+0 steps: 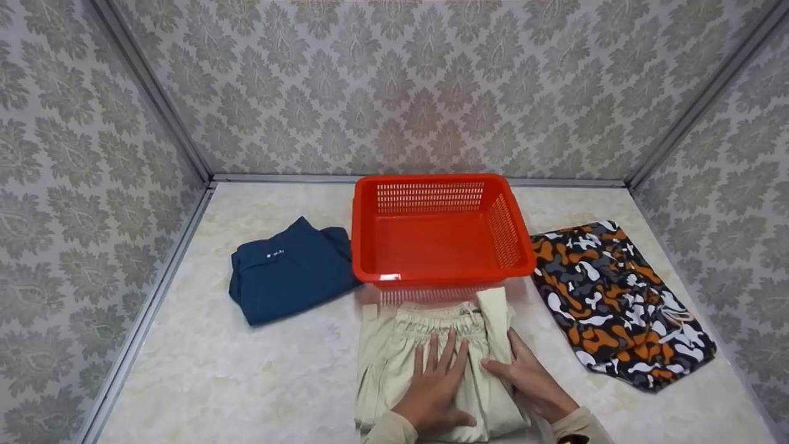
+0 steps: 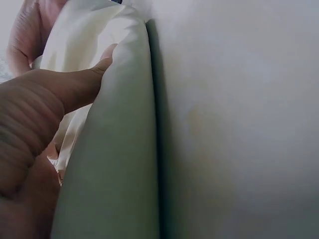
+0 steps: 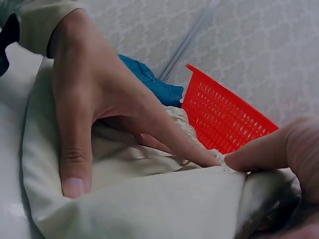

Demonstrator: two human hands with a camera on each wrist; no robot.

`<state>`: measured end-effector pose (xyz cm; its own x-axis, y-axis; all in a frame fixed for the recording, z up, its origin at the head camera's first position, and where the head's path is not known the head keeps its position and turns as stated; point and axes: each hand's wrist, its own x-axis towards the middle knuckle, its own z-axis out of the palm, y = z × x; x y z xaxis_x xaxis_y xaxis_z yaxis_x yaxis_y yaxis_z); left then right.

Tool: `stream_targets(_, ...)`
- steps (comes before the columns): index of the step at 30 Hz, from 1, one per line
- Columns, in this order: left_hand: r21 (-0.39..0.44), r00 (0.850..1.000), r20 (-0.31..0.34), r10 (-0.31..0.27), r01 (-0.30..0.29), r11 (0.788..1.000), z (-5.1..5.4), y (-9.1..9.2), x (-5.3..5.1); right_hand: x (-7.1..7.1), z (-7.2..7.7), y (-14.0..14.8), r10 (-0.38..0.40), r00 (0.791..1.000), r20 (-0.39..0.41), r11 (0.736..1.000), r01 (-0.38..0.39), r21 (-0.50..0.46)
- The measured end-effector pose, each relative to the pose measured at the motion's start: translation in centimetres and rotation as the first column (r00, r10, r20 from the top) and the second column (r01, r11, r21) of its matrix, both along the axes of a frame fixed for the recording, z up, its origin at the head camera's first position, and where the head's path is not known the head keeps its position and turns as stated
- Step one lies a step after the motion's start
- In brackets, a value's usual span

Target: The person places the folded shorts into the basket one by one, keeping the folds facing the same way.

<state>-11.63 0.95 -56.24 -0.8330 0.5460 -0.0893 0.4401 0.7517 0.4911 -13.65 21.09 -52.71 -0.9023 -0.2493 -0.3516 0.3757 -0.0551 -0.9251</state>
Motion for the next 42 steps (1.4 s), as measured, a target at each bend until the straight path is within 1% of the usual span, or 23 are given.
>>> stream_targets(3,-0.001,1.0,-0.012,0.011,-0.011,1.0,0.0,0.2,0.2,0.3,0.2,-0.5,-0.008,0.995,-0.103,0.991,0.021,0.129)
stream_targets(6,-0.014,0.999,-0.043,0.011,-0.011,1.0,-0.1,0.5,0.3,0.5,0.2,-0.9,0.001,0.982,-0.19,0.969,0.046,0.244)
stream_targets(10,0.0,0.996,-0.089,-0.032,0.032,0.999,0.3,0.1,0.2,0.6,-0.1,-0.4,-0.004,0.959,-0.283,0.944,0.097,0.314)
stream_targets(13,0.095,0.989,-0.141,-0.045,0.059,0.994,1.1,-1.5,-0.3,0.6,-0.3,0.5,-0.02,0.943,-0.333,0.937,0.134,0.322)
stream_targets(15,0.171,0.982,-0.189,-0.004,0.037,0.985,1.8,-3.2,-0.8,0.6,-0.3,1.1,-0.018,0.934,-0.356,0.928,0.148,0.343)
stream_targets(16,0.21,0.975,-0.22,0.035,0.013,0.978,2.1,-4.0,-0.9,0.5,-0.4,1.4,-0.013,0.932,-0.361,0.926,0.148,0.348)
stream_targets(18,0.266,0.951,-0.273,0.148,-0.073,0.961,2.4,-5.6,-1.2,0.5,-0.4,2.0,-0.009,0.935,-0.354,0.924,0.143,0.354)
stream_targets(19,0.286,0.935,-0.283,0.213,-0.129,0.949,2.5,-6.3,-1.2,0.5,-0.4,2.3,-0.008,0.94,-0.342,0.925,0.137,0.354)
stream_targets(20,0.301,0.919,-0.273,0.283,-0.198,0.933,2.6,-6.8,-1.2,0.5,-0.4,2.7,-0.005,0.945,-0.327,0.925,0.128,0.357)
stream_targets(21,0.317,0.905,-0.243,0.35,-0.267,0.91,2.5,-7.3,-1.1,0.5,-0.4,3.0,-0.008,0.952,-0.306,0.927,0.122,0.356)
stream_targets(22,0.332,0.892,-0.191,0.41,-0.335,0.882,2.4,-7.6,-1.0,0.5,-0.4,3.3,-0.009,0.957,-0.289,0.927,0.117,0.357)
stream_targets(24,0.355,0.869,-0.031,0.494,-0.452,0.818,2.4,-8.2,-0.8,0.6,-0.5,3.9,-0.014,0.966,-0.26,0.93,0.108,0.352)
stream_targets(25,0.363,0.853,0.067,0.518,-0.504,0.783,2.4,-8.3,-0.7,0.5,-0.6,4.1,-0.016,0.968,-0.249,0.931,0.105,0.349)
stream_targets(27,0.382,0.811,0.244,0.531,-0.584,0.716,2.4,-8.6,-0.6,0.5,-0.8,4.3,-0.015,0.971,-0.239,0.932,0.1,0.349)
stream_targets(29,0.399,0.765,0.39,0.513,-0.642,0.654,2.6,-8.7,-0.7,0.3,-0.9,4.3,-0.014,0.972,-0.233,0.936,0.095,0.34)
stream_targets(31,0.419,0.728,0.484,0.485,-0.68,0.602,2.8,-8.6,-0.8,0.2,-1.1,4.2,-0.007,0.976,-0.217,0.936,0.083,0.341)
stream_targets(33,0.436,0.699,0.555,0.451,-0.706,0.558,2.8,-8.5,-1.0,0.1,-1.2,4.2,-0.004,0.979,-0.201,0.938,0.073,0.339)
stream_targets(34,0.438,0.686,0.581,0.437,-0.716,0.543,2.8,-8.4,-1.1,0.1,-1.2,4.1,-0.003,0.981,-0.196,0.94,0.07,0.333)
stream_targets(35,0.444,0.684,0.595,0.421,-0.717,0.538,2.8,-8.4,-1.2,0.1,-1.3,4.1,-0.004,0.982,-0.191,0.943,0.067,0.325)
stream_targets(37,0.446,0.683,0.61,0.402,-0.715,0.538,2.8,-8.4,-1.4,0.2,-1.3,4.0,-0.004,0.983,-0.184,0.947,0.062,0.314)
stream_targets(38,0.442,0.683,0.611,0.401,-0.714,0.544,2.7,-8.4,-1.4,0.2,-1.4,3.9,-0.002,0.983,-0.182,0.95,0.059,0.307)
stream_targets(41,0.427,0.698,0.581,0.418,-0.699,0.574,2.6,-8.2,-1.6,0.3,-1.4,3.7,0.0,0.983,-0.183,0.955,0.054,0.291)
stream_targets(42,0.422,0.7,0.574,0.425,-0.698,0.579,2.7,-8.2,-1.7,0.3,-1.5,3.7,0.001,0.983,-0.186,0.955,0.054,0.291)
